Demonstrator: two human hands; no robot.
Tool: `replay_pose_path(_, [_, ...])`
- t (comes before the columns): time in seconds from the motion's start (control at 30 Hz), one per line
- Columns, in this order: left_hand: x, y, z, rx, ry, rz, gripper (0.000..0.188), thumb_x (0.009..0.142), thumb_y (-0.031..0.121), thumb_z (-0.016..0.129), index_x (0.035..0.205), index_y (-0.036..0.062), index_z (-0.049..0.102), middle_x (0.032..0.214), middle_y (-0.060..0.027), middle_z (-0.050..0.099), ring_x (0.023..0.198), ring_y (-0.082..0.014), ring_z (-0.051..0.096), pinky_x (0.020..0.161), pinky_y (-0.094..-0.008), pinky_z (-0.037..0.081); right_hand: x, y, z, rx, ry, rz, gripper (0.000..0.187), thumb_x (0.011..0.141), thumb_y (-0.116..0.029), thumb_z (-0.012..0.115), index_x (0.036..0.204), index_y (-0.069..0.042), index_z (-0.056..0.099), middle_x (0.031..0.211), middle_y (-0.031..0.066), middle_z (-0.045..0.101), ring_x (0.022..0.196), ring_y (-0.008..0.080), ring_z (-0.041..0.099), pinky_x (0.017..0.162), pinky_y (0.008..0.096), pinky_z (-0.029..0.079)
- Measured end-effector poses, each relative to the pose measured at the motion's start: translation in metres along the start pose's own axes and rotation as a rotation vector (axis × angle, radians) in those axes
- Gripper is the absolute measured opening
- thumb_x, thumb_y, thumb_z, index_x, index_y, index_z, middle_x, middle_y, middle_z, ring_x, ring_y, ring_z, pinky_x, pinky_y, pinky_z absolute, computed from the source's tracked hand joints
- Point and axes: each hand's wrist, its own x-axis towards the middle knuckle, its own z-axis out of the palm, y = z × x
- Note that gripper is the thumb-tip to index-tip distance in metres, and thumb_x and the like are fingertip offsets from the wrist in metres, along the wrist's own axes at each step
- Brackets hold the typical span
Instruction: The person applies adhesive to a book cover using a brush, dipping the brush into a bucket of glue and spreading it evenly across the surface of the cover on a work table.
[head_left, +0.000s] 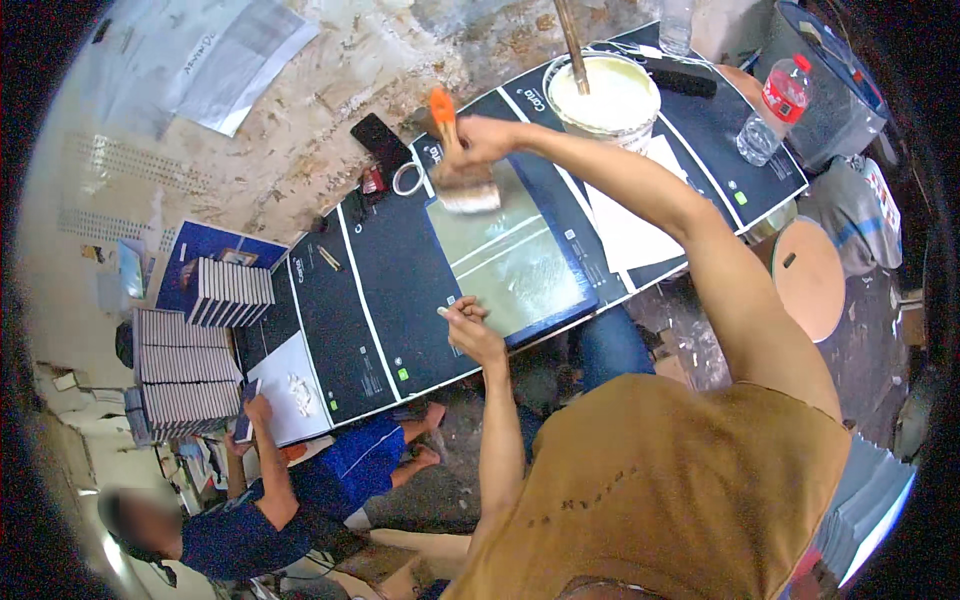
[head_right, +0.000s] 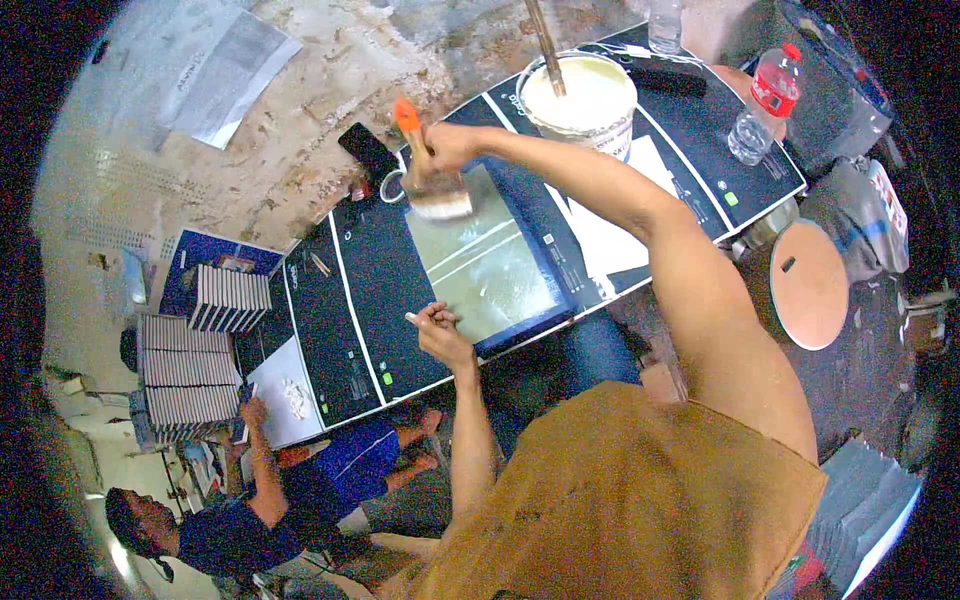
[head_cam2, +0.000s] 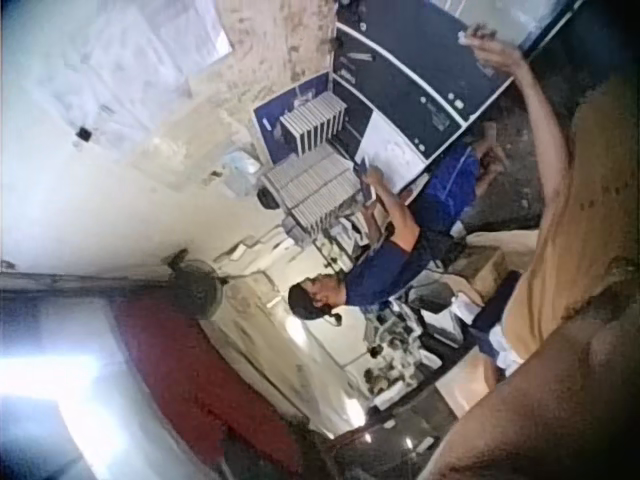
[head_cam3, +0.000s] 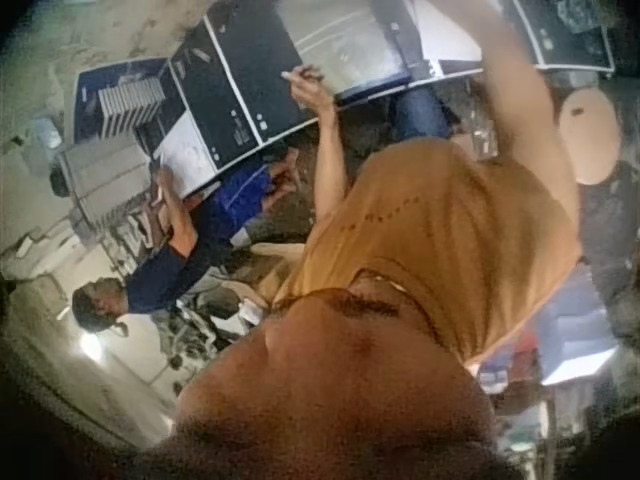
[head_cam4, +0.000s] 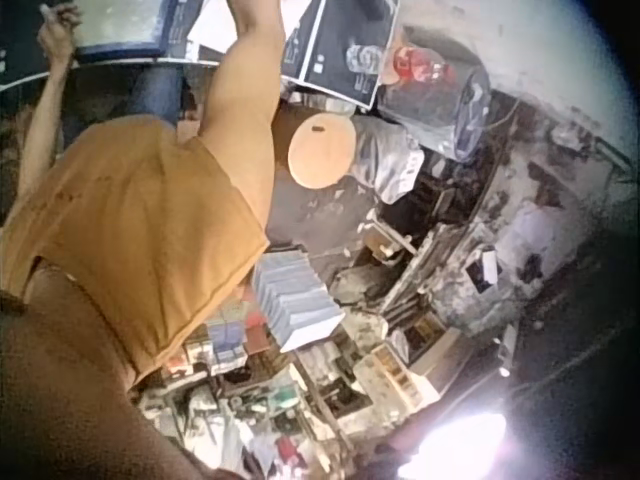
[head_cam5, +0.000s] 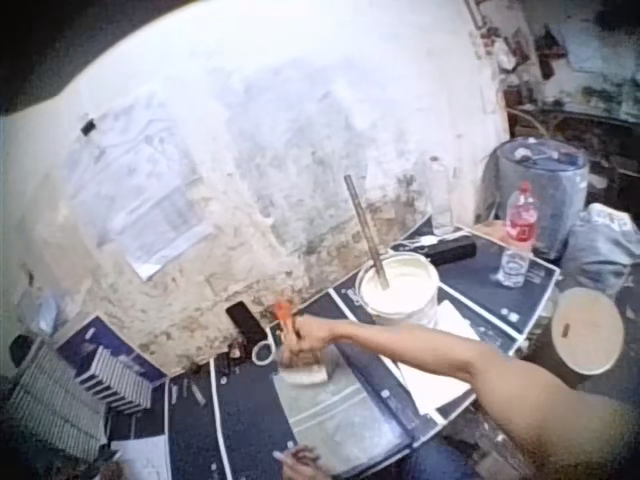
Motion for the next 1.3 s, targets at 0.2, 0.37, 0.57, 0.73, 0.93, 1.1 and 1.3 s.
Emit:
replay_pose_path(0.2, [0.002, 0.001, 0.006, 0.122, 0.03, 0.049, 0.071, 0.105, 0.048, 0.024, 0.082, -0.0069, 0.063, 0.061, -0.0068, 0.053, 0.06, -0.016, 0.051, 0.062, -0.0316, 0.044, -0.023, 0.001, -0.051, -0.44, 0.009, 0.456, 0.028, 0.074, -0.038, 0.07, 0.087, -0.014, 0.073, 0.085, 0.0189, 0.071, 0.08, 0.0347, 0.07, 0.07, 0.0453, 0.054])
replay_pose_path(0.37, [-0.003, 0.008, -0.001, 0.198, 0.057, 0.0, 0.072, 0.105, 0.048, 0.021, 0.082, -0.0066, 0.064, 0.06, -0.008, 0.055, 0.059, -0.0185, 0.052, 0.064, -0.0331, 0.043, -0.028, -0.006, -0.034, -0.316, 0.057, 0.353, 0.042, 0.074, -0.042, 0.068, 0.089, -0.003, 0.071, 0.089, 0.0218, 0.07, 0.082, 0.0403, 0.069, 0.072, 0.0484, 0.055])
replay_pose_path(0.57, [0.006, -0.004, 0.003, 0.129, 0.053, 0.066, 0.073, 0.105, 0.049, 0.021, 0.083, -0.0061, 0.063, 0.06, -0.0082, 0.054, 0.057, -0.0201, 0.052, 0.061, -0.035, 0.042, -0.025, -0.036, -0.041, -0.462, 0.311, 0.524, 0.035, 0.076, -0.031, 0.063, 0.088, 0.0, 0.071, 0.088, 0.0267, 0.069, 0.081, 0.0407, 0.069, 0.074, 0.047, 0.056])
replay_pose_path(0.73, [0.005, -0.009, 0.001, 0.114, 0.038, 0.025, 0.069, 0.105, 0.046, 0.022, 0.083, -0.0053, 0.063, 0.06, -0.0102, 0.055, 0.057, -0.0245, 0.053, 0.061, -0.0403, 0.042, -0.025, -0.092, 0.068, 0.022, 0.425, 0.445, 0.044, 0.075, -0.042, 0.066, 0.07, 0.002, 0.068, 0.07, 0.0273, 0.065, 0.07, 0.0401, 0.068, 0.066, 0.0464, 0.055])
replay_pose_path(0.93, [0.004, 0.001, 0.004, 0.41, 0.053, 0.158, 0.06, 0.105, 0.038, 0.025, 0.08, -0.0016, 0.062, 0.061, -0.0131, 0.055, 0.06, -0.0331, 0.056, 0.061, -0.0452, 0.041, -0.103, -0.077, 0.02, -0.315, 0.263, 0.606, 0.037, 0.084, -0.032, 0.058, 0.075, 0.002, 0.069, 0.066, 0.0261, 0.064, 0.067, 0.0435, 0.067, 0.066, 0.0489, 0.055])
replay_pose_path(1.1, [0.005, 0.0, 0.002, 0.306, 0.054, 0.13, 0.058, 0.105, 0.037, 0.025, 0.08, 0.0004, 0.062, 0.06, -0.0092, 0.053, 0.059, -0.0281, 0.054, 0.061, -0.0424, 0.04, -0.126, -0.103, 0.005, -0.278, 0.589, 0.391, 0.038, 0.083, -0.039, 0.068, 0.084, -0.002, 0.069, 0.077, 0.0199, 0.069, 0.071, 0.0311, 0.069, 0.064, 0.0423, 0.054])
replay_pose_path(1.3, [0.004, 0.002, 0.004, 0.297, 0.051, 0.1, 0.066, 0.104, 0.044, 0.021, 0.079, 0.0, 0.063, 0.06, -0.0077, 0.053, 0.059, -0.0248, 0.053, 0.061, -0.039, 0.04, -0.127, -0.118, 0.081, -0.159, 0.292, 0.7, 0.043, 0.08, -0.037, 0.068, 0.073, 0.005, 0.062, 0.062, 0.0221, 0.061, 0.057, 0.0302, 0.064, 0.059, 0.0401, 0.052])
